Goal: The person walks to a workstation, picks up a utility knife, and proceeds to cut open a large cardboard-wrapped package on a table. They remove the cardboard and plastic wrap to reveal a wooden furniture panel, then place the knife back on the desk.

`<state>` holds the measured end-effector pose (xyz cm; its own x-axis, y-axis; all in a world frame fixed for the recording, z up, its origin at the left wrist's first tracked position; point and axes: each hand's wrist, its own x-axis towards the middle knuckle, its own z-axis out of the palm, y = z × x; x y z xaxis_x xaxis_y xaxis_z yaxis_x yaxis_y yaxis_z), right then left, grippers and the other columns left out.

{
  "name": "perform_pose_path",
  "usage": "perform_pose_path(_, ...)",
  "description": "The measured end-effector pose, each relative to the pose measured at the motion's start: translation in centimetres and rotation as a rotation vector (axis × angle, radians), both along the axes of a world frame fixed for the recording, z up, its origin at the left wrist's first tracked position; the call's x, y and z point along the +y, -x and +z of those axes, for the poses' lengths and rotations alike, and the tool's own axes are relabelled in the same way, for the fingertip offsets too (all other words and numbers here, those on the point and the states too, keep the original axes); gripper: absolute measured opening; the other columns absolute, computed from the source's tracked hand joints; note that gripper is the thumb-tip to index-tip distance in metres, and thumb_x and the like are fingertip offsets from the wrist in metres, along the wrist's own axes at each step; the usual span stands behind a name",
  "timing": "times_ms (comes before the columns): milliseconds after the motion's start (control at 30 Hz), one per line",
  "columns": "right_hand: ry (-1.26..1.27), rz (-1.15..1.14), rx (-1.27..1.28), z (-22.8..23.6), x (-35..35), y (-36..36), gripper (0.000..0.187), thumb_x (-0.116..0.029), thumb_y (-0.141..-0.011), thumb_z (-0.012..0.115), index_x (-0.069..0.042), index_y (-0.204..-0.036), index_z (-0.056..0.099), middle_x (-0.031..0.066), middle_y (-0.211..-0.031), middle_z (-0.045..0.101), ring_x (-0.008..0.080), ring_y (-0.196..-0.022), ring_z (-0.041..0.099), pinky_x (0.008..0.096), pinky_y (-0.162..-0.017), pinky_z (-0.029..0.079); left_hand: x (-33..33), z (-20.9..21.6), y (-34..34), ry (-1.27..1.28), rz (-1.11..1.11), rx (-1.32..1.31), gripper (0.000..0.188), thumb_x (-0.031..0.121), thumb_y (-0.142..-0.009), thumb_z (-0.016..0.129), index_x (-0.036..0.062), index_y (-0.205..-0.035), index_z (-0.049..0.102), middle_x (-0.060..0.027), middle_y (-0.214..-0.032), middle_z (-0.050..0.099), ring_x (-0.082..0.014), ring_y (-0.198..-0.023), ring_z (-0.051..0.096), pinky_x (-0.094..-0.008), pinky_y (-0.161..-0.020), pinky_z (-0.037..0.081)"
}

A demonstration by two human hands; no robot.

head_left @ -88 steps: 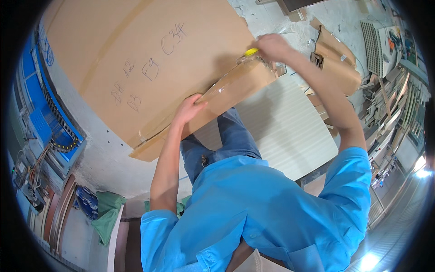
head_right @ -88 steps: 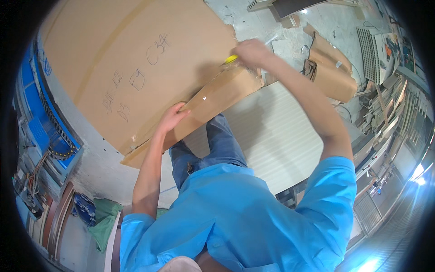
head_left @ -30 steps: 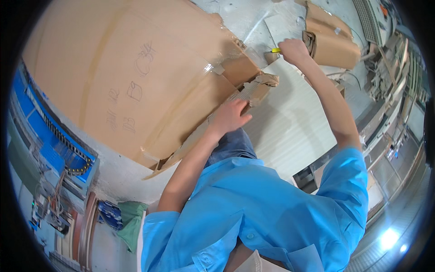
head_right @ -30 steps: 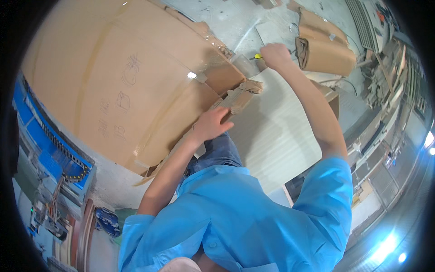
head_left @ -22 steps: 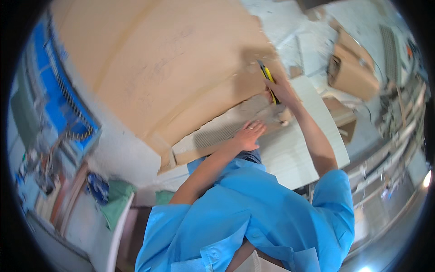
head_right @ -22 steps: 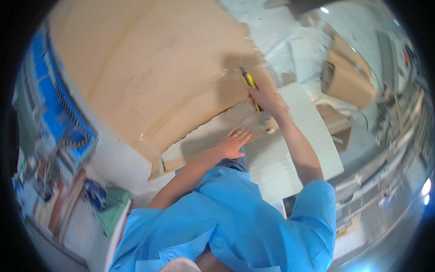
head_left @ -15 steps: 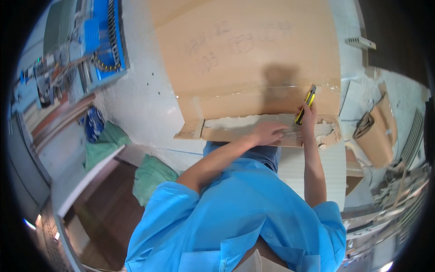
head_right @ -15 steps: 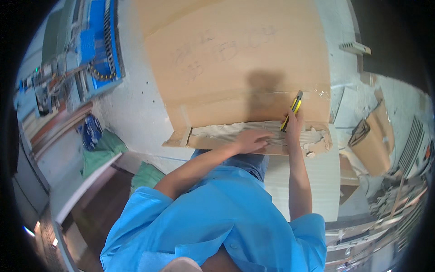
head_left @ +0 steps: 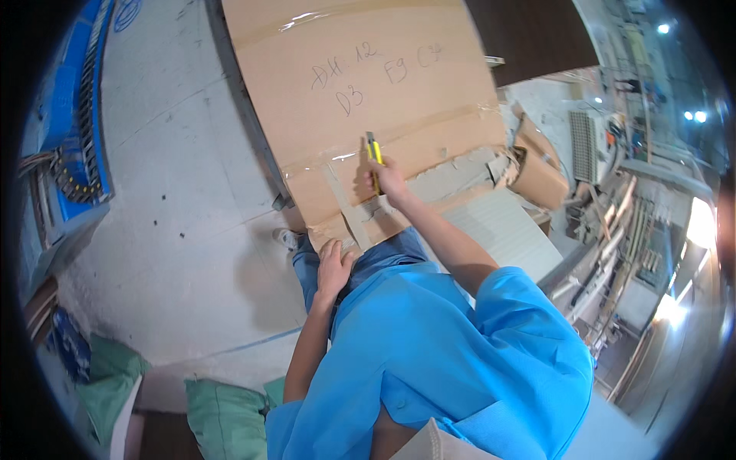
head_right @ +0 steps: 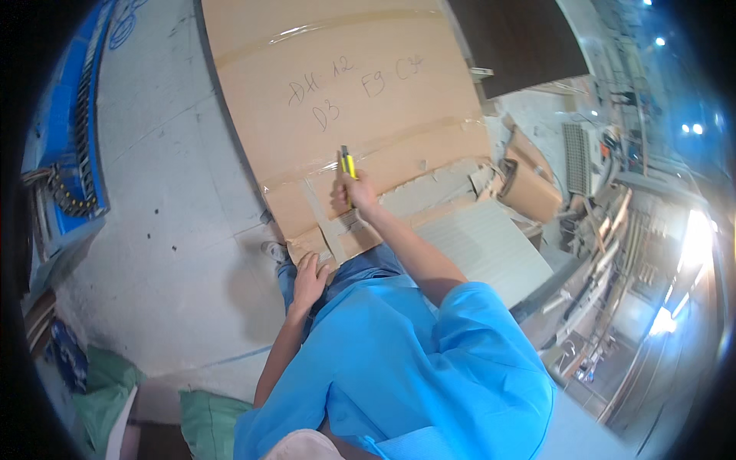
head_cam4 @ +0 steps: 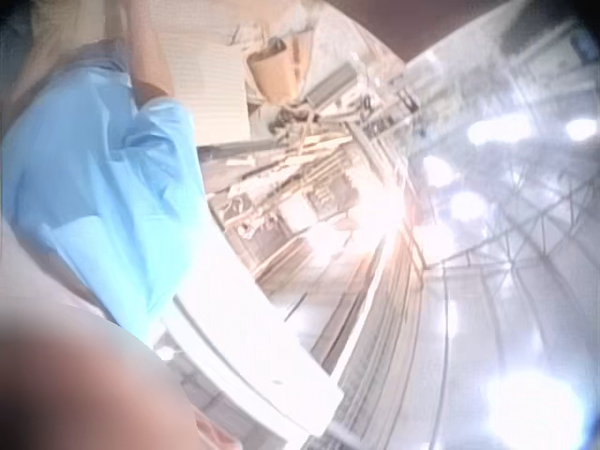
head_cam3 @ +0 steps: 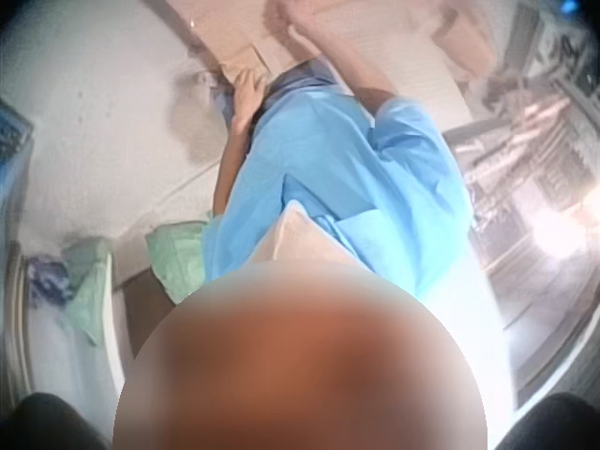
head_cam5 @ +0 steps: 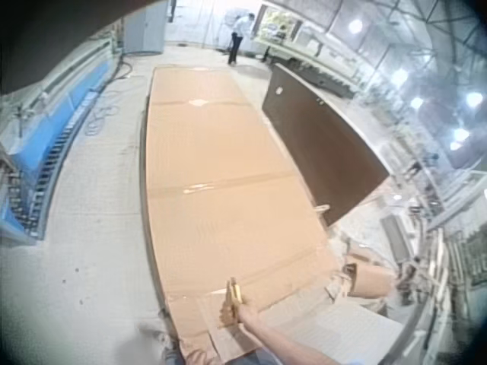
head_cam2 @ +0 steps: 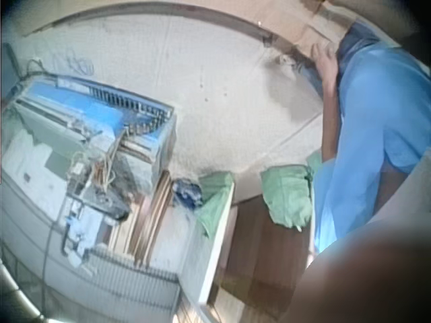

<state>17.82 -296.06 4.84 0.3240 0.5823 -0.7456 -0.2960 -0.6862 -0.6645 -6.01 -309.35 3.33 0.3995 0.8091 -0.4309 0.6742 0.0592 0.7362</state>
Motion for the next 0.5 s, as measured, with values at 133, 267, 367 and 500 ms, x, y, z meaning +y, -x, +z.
perform_pose_path(133,-0.014,0.057,-0.283,-1.7,2.4,4.8,0.022,-0.021,-0.097,0.053,-0.005,-0.111,0.047,0.0085,-0.079,0.063,0.0159,-0.065,0.062,0.0309,-0.056,0.053,0.9,3.9,4.1,-0.196,-0.243,0.057,0.04,0.033,-0.089,0.059,0.0049,-0.119,0.059,-0.0154,-0.125,0.057,-0.0361,-0.119,0.051,-0.0459,-0.099,0.041)
perform_pose_path(267,-0.103,-0.057,-0.132,-5.4,6.2,6.4,0.019,-0.025,-0.101,0.047,-0.009,-0.111,0.044,0.0086,-0.084,0.059,0.0152,-0.067,0.059,0.0306,-0.058,0.052,2.0,6.2,6.2,-0.068,-0.141,-0.082,0.039,0.035,-0.091,0.056,0.0065,-0.117,0.058,-0.0158,-0.12,0.061,-0.0347,-0.115,0.055,-0.0459,-0.096,0.042)
perform_pose_path(367,-0.153,-0.111,-0.075,-9.3,5.8,8.4,0.018,-0.025,-0.101,0.048,-0.009,-0.108,0.045,0.0066,-0.085,0.058,0.0135,-0.069,0.056,0.029,-0.06,0.05,2.5,5.9,7.6,0.141,-0.296,-0.132,0.045,0.036,-0.091,0.057,0.006,-0.124,0.056,-0.022,-0.108,0.065,-0.037,-0.105,0.06,-0.0464,-0.095,0.044)
perform_pose_path(500,-0.218,-0.198,-0.222,-12.0,4.0,9.9,0.016,-0.024,-0.101,0.048,-0.009,-0.105,0.046,0.0033,-0.084,0.056,0.0113,-0.07,0.053,0.0269,-0.062,0.046,3.8,5.1,11.1,0.243,-0.238,-0.195,0.044,0.038,-0.092,0.057,0.0044,-0.121,0.059,-0.0182,-0.113,0.066,-0.0364,-0.107,0.06,-0.0455,-0.094,0.045)
